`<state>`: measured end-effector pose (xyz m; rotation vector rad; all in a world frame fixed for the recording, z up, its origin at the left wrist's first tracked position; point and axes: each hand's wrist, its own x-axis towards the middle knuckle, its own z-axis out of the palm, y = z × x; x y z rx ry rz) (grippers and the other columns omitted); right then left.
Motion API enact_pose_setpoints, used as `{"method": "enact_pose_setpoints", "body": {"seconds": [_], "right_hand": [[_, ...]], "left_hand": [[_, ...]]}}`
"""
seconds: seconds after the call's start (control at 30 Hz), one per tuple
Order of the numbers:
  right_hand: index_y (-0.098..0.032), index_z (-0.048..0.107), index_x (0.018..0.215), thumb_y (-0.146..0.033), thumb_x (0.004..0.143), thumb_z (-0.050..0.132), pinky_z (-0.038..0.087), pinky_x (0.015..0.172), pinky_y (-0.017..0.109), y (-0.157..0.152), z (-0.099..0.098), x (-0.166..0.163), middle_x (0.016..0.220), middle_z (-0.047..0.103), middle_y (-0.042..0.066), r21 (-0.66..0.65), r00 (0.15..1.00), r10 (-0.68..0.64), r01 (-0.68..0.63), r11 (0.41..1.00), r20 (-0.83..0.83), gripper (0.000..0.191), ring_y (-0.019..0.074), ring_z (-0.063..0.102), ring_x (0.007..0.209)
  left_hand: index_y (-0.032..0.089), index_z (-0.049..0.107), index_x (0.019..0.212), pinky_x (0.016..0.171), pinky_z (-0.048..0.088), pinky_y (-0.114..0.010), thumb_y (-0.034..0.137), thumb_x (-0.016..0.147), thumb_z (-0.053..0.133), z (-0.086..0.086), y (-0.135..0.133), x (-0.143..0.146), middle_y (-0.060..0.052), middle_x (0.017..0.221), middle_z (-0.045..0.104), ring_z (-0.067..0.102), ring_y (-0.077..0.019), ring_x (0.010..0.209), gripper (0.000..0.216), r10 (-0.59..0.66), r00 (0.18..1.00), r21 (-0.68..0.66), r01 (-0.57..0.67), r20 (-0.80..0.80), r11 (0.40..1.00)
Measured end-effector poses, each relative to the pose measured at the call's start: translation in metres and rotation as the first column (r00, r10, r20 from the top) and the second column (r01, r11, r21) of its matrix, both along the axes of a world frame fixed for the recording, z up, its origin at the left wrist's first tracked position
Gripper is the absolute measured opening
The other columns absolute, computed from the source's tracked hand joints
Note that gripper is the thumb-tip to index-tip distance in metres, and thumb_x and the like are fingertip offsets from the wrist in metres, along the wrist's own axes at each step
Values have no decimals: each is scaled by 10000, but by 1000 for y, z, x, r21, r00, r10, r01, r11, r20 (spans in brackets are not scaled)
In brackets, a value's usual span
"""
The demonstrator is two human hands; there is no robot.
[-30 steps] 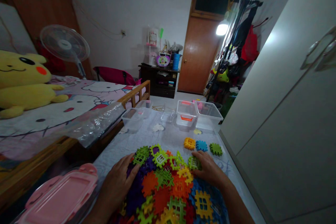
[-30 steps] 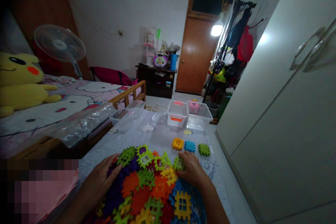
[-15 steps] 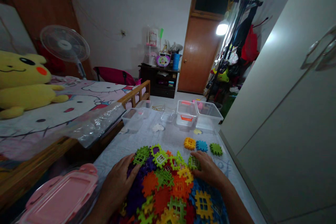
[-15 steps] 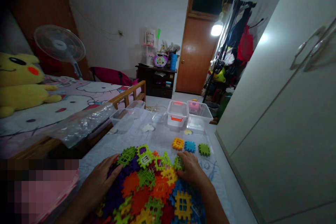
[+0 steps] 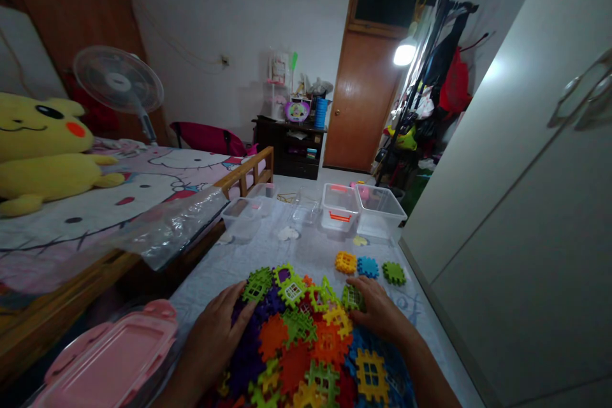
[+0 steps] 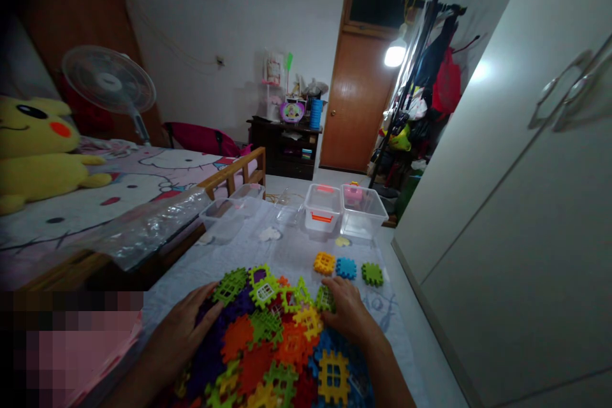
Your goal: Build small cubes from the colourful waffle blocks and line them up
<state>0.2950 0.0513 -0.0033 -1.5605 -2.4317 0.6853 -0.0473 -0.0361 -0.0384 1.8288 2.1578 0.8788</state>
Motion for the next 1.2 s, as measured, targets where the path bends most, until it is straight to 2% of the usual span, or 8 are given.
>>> {"method": "enact_pose_setpoints", "body": {"seconds": [0.27, 0.53, 0.73, 0.93, 1.2], "right_hand": [[-186, 493, 1359, -245, 700, 600, 277, 1124, 413, 0, -1, -1, 1376, 513, 95, 17, 1000, -22, 23, 1000, -20, 670, 281, 415, 1302], [-193, 489, 1364, -258, 712, 624, 270, 1128, 436, 1, -5, 0, 1400, 495, 106, 23, 1000, -26, 26, 999, -12, 668, 289, 408, 1313], [-190, 495, 1361, -250, 701, 626, 260, 1137, 438, -1, -3, -1, 1415, 485, 113, 25, 999, 6, -5, 1000, -39, 676, 293, 391, 1332], [-188, 549, 1300, -231, 757, 520, 347, 1078, 396, 4, -1, -1, 1280, 578, 83, 94, 993, -43, 53, 994, -108, 545, 244, 505, 1214], [-156, 527, 1325, -285, 713, 608, 296, 1123, 394, 1, -2, -2, 1361, 535, 121, -2, 998, -25, 25, 1000, -65, 631, 274, 441, 1295]], "left_hand": [[189, 579, 1239, 1065, 454, -414, 545, 873, 405, 5, 0, 4, -78, 1280, 641, 589, -251, 1202, 539, -24, 1000, 29, 23, 16, 999], [179, 547, 1287, 1094, 417, -431, 543, 875, 406, 3, -1, 4, -91, 1330, 606, 556, -244, 1242, 567, -26, 1000, 37, 26, 13, 999], [155, 526, 1310, 1118, 383, -446, 557, 884, 366, 2, 0, 4, -102, 1361, 580, 531, -244, 1269, 608, -36, 999, -24, 36, 30, 999], [155, 533, 1303, 1106, 403, -440, 551, 893, 357, 1, 0, 4, -99, 1338, 599, 547, -246, 1252, 597, -38, 999, -15, 39, 30, 999], [160, 548, 1287, 1098, 415, -422, 546, 890, 364, 5, 0, 5, -94, 1317, 614, 560, -249, 1236, 583, -38, 999, -21, 39, 14, 999]]}}
